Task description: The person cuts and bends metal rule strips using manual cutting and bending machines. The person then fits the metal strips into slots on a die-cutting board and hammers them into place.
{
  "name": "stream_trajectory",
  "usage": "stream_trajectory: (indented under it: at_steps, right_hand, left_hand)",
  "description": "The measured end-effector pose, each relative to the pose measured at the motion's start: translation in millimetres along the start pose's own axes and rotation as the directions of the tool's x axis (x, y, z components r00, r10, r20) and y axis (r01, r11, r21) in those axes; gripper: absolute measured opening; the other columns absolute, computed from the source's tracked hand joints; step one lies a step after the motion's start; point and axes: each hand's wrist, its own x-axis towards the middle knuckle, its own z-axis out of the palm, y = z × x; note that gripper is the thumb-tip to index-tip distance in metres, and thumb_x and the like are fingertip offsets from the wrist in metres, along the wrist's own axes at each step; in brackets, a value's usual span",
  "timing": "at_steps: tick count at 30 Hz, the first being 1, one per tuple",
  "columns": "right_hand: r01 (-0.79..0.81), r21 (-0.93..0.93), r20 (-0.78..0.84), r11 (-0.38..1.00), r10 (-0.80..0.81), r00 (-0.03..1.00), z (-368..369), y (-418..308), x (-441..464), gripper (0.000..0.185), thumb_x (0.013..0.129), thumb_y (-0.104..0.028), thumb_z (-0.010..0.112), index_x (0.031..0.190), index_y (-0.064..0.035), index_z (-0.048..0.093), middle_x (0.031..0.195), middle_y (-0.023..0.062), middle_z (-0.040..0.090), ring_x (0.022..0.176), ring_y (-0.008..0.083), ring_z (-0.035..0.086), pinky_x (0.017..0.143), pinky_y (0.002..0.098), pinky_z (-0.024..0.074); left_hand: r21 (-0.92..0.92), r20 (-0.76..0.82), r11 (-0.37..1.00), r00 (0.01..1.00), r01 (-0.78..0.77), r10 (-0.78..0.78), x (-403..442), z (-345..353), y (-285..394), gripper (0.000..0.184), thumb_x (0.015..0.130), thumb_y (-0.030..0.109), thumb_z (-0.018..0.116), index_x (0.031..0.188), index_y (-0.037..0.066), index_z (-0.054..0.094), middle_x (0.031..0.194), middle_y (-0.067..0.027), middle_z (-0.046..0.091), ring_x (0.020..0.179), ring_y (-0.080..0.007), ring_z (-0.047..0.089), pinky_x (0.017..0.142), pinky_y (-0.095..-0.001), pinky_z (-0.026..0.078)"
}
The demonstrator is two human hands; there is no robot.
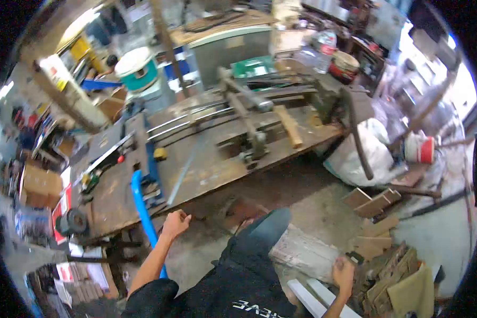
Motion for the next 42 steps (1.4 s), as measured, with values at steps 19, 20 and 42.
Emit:
stream_trajectory:
  at_steps: [19,20,42]
  right_hand:
    - [0.094,0.031,-0.39,0.995,-0.074,0.918,-97.8,-85.7,471.9,0.022,0.09,-0.02,0.068,0.098,0.0002,0.069,0.091,0.0147,0.072,0.084,0.0268,0.067,0.08,0.0371,0.0518]
    - [0.004,0.075,-0.351,0.997,0.023,0.936,-92.7,-82.1,493.5,0.027,0.093,-0.023,0.064,0.097,0.0032,0.07,0.09,0.0164,0.071,0.086,0.028,0.066,0.081,0.0381,0.0506]
    - [-0.705,0.235,0.162,0.669,0.688,0.707,-15.9,-17.4,544.4,0.047,0.096,-0.039,0.058,0.121,0.0004,0.06,0.115,0.0179,0.062,0.106,0.0289,0.058,0.09,0.0404,0.0476]
  left_hand:
    - [0.054,-0.368,0.933,0.861,-0.357,0.351,553.9,29.7,375.5,0.036,0.078,0.037,0.077,0.098,0.007,0.072,0.094,-0.0205,0.07,0.09,-0.0385,0.067,0.082,-0.0442,0.053]
    - [-0.078,-0.271,0.953,0.926,-0.292,0.262,572.2,37.3,354.3,0.049,0.072,0.048,0.081,0.103,0.01,0.075,0.098,-0.0223,0.07,0.09,-0.0371,0.067,0.082,-0.042,0.053]
    - [-0.429,-0.422,0.811,0.882,-0.397,0.208,714.2,84.7,526.8,0.019,0.086,0.02,0.071,0.084,0.002,0.068,0.081,-0.0191,0.065,0.079,-0.0395,0.063,0.072,-0.0462,0.049]
